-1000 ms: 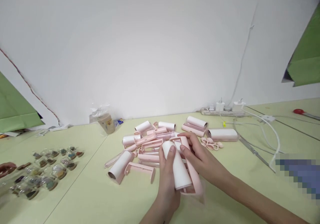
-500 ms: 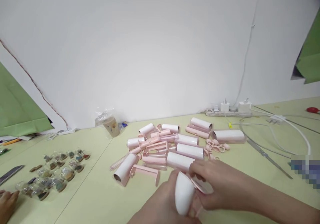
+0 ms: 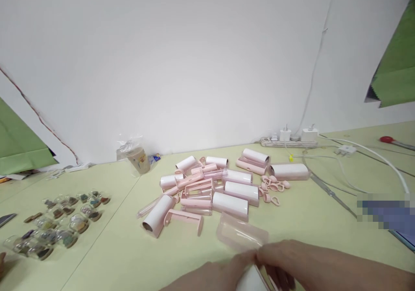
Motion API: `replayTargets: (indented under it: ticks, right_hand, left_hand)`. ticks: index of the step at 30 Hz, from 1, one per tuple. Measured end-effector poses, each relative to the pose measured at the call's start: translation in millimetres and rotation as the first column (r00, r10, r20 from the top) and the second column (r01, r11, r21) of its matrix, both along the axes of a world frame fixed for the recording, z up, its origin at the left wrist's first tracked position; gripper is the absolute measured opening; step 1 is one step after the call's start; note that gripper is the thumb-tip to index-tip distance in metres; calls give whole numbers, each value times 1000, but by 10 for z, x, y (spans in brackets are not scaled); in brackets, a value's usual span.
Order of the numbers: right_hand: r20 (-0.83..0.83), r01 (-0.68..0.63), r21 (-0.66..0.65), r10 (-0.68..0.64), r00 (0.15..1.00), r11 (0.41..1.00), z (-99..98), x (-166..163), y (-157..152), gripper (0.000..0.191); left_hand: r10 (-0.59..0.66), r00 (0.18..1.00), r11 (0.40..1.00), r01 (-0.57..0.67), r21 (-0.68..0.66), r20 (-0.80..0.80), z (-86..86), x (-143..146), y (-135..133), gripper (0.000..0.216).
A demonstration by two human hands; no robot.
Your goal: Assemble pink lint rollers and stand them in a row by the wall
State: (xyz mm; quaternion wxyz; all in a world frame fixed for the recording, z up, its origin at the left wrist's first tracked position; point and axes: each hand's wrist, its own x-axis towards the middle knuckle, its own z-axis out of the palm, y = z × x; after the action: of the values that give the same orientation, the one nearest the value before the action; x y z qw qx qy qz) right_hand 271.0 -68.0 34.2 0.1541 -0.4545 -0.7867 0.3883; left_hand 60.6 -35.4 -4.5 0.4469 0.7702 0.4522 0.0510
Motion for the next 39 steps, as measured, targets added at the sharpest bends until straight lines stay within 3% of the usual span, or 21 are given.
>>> replayTargets:
  ticks: [2, 4, 6, 10, 12, 14, 17, 19, 20, 22, 24, 25, 27, 28, 31, 34, 39]
  right_hand:
    - [-78, 43, -118, -53, 996, 992, -57, 34, 25, 48]
    - [-216, 52, -226, -102, 971, 973, -165, 34, 50, 62]
    - [-329, 91, -255, -175, 928, 963, -304, -5, 73, 56]
    - [-520, 204, -177, -268, 811, 963, -528, -130, 116, 39]
    - [-564, 210, -135, -250, 787, 968, -574, -171, 128, 35]
    - [-571, 211, -101, -230, 788, 972, -591, -174, 133, 31]
    - [-595, 286, -27, -245, 766, 958, -591, -79, 143, 28]
    - [-616, 402, -2, -318, 721, 916, -577, 52, 164, 27]
    - [-612, 465, 3, -367, 701, 885, -563, 128, 179, 28]
    - [-560, 567, 43, -451, 695, 822, -525, 271, 211, 31]
    - [-468, 604, 135, -487, 737, 785, -484, 356, 239, 32]
    - [-422, 596, 189, -483, 767, 780, -469, 367, 247, 31]
    - [-338, 527, 297, -429, 838, 796, -454, 326, 252, 28]
    - [-290, 471, 340, -385, 876, 814, -455, 282, 250, 26]
    - [-138, 267, 458, -229, 964, 848, -476, 132, 236, 25]
    - [-46, 119, 606, -115, 992, 786, -483, 32, 238, 29]
    - [23, 16, 678, -43, 999, 735, -433, -36, 285, 34]
  left_hand:
    - [-51, 997, 994, 56, -92, 54, 110, 21, 58, 79]
    - [-7, 973, 994, 32, -103, 232, 174, 63, 78, 95]
    - [68, 920, 995, -36, -91, 386, 196, 120, 63, 99]
    - [175, 880, 984, -172, -48, 441, 192, 251, 5, 91]
    - [137, 888, 989, -145, -17, 439, 200, 288, -9, 79]
    - [54, 895, 998, -38, -45, 442, 203, 270, 4, 67]
    - [-43, 900, 995, 76, -60, 434, 136, 130, 97, 81]
    - [-101, 921, 990, 55, 133, 376, 27, 8, 205, 91]
    - [-136, 940, 958, 45, 282, 314, -42, -43, 262, 87]
    - [-175, 973, 848, 71, 525, 150, -184, -103, 358, 66]
    - [-206, 978, 769, 157, 620, 8, -307, -101, 394, 39]
    - [-226, 974, 758, 191, 624, -23, -357, -83, 386, 27]
    - [-279, 960, 787, 216, 578, 21, -437, -33, 329, 15]
    - [-286, 953, 832, 196, 519, 99, -474, -9, 291, 19]
    - [-110, 910, 982, 37, 185, 400, -602, 41, 202, 49]
    - [107, 849, 994, -92, -55, 518, -732, 60, 203, 66]
    - [141, 794, 990, -117, -78, 591, -828, 77, 278, 73]
